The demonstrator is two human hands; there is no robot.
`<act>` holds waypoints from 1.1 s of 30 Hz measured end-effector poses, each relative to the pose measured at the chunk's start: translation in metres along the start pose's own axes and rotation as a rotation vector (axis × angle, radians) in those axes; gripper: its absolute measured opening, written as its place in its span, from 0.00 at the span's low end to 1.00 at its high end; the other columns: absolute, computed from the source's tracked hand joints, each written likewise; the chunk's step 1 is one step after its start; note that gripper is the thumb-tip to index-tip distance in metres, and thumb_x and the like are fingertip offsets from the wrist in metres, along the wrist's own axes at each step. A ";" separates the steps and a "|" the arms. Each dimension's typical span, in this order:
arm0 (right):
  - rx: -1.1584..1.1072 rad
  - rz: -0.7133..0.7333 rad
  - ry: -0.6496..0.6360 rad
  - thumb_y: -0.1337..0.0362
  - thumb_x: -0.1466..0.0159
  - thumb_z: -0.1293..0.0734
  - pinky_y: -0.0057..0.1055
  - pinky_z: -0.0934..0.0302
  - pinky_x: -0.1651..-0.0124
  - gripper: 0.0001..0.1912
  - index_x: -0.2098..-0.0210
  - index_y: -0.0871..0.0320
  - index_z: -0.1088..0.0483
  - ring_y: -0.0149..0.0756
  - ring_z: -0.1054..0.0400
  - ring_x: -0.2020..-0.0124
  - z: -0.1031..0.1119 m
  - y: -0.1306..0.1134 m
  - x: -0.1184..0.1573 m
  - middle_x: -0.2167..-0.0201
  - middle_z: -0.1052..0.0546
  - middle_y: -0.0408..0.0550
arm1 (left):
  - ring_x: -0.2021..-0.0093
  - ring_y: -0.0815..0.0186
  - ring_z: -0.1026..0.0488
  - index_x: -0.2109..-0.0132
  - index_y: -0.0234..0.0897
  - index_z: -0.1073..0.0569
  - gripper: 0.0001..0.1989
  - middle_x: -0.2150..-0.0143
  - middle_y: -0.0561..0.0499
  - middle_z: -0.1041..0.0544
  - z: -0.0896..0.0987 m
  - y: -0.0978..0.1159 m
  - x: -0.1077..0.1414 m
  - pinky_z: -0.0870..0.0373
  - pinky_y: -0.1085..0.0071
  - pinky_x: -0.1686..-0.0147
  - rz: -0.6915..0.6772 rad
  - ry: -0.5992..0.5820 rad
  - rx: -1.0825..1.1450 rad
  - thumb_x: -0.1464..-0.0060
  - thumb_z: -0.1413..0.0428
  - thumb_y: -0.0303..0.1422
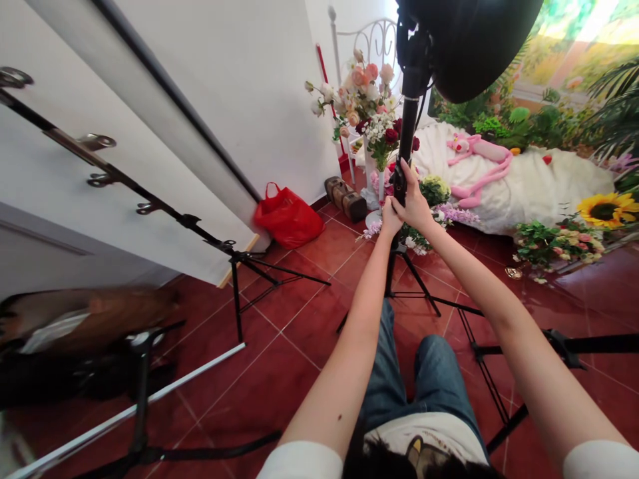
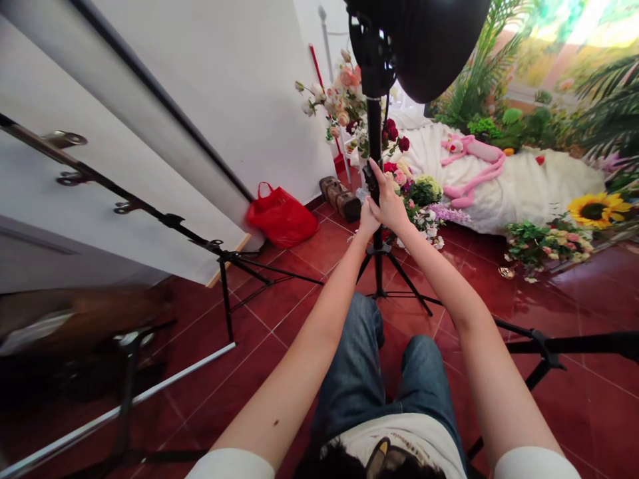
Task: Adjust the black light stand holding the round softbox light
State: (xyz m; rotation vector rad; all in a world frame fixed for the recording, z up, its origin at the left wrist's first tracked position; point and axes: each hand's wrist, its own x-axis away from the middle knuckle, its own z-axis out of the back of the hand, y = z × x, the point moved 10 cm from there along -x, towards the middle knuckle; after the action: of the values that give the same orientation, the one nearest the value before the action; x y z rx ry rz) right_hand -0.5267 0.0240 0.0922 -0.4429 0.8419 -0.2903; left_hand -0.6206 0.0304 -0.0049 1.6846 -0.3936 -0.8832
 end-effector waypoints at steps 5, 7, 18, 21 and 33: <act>-0.008 0.011 -0.100 0.56 0.35 0.38 0.50 0.44 0.33 0.38 0.29 0.51 0.56 0.50 0.43 0.33 0.015 0.012 0.036 0.31 0.44 0.54 | 0.66 0.67 0.29 0.67 0.40 0.39 0.19 0.70 0.56 0.29 0.002 0.003 0.006 0.31 0.68 0.60 0.067 -0.007 -0.040 0.59 0.36 0.24; -0.001 0.000 -0.074 0.54 0.34 0.38 0.51 0.48 0.31 0.37 0.30 0.53 0.54 0.49 0.45 0.32 0.025 0.022 0.052 0.32 0.42 0.55 | 0.66 0.68 0.30 0.67 0.40 0.39 0.18 0.70 0.57 0.29 0.004 0.006 0.007 0.32 0.70 0.61 0.049 0.003 -0.068 0.59 0.36 0.24; -0.067 -0.098 -0.086 0.49 0.29 0.49 0.47 0.58 0.28 0.34 0.28 0.54 0.60 0.40 0.54 0.28 -0.004 0.046 0.071 0.29 0.46 0.54 | 0.66 0.68 0.30 0.67 0.40 0.39 0.18 0.70 0.57 0.29 0.005 0.007 0.007 0.33 0.70 0.60 0.043 0.011 -0.109 0.58 0.37 0.23; -0.073 -0.110 -0.058 0.48 0.29 0.50 0.46 0.58 0.27 0.33 0.29 0.55 0.57 0.39 0.54 0.28 -0.007 0.048 0.059 0.30 0.45 0.53 | 0.65 0.67 0.30 0.68 0.40 0.40 0.18 0.69 0.56 0.29 0.005 0.005 0.006 0.34 0.69 0.60 0.043 0.008 -0.098 0.58 0.37 0.22; -0.043 -0.092 -0.123 0.64 0.35 0.42 0.50 0.49 0.30 0.23 0.40 0.58 0.43 0.44 0.40 0.34 -0.004 0.066 0.029 0.37 0.33 0.58 | 0.64 0.65 0.28 0.66 0.41 0.39 0.20 0.69 0.55 0.28 0.004 0.002 0.005 0.33 0.69 0.60 0.040 0.003 -0.083 0.58 0.35 0.26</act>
State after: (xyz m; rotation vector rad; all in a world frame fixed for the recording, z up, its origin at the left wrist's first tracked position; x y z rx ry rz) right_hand -0.5069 0.0680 0.0391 -0.5358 0.7094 -0.3268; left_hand -0.6191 0.0236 -0.0049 1.5966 -0.3826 -0.8559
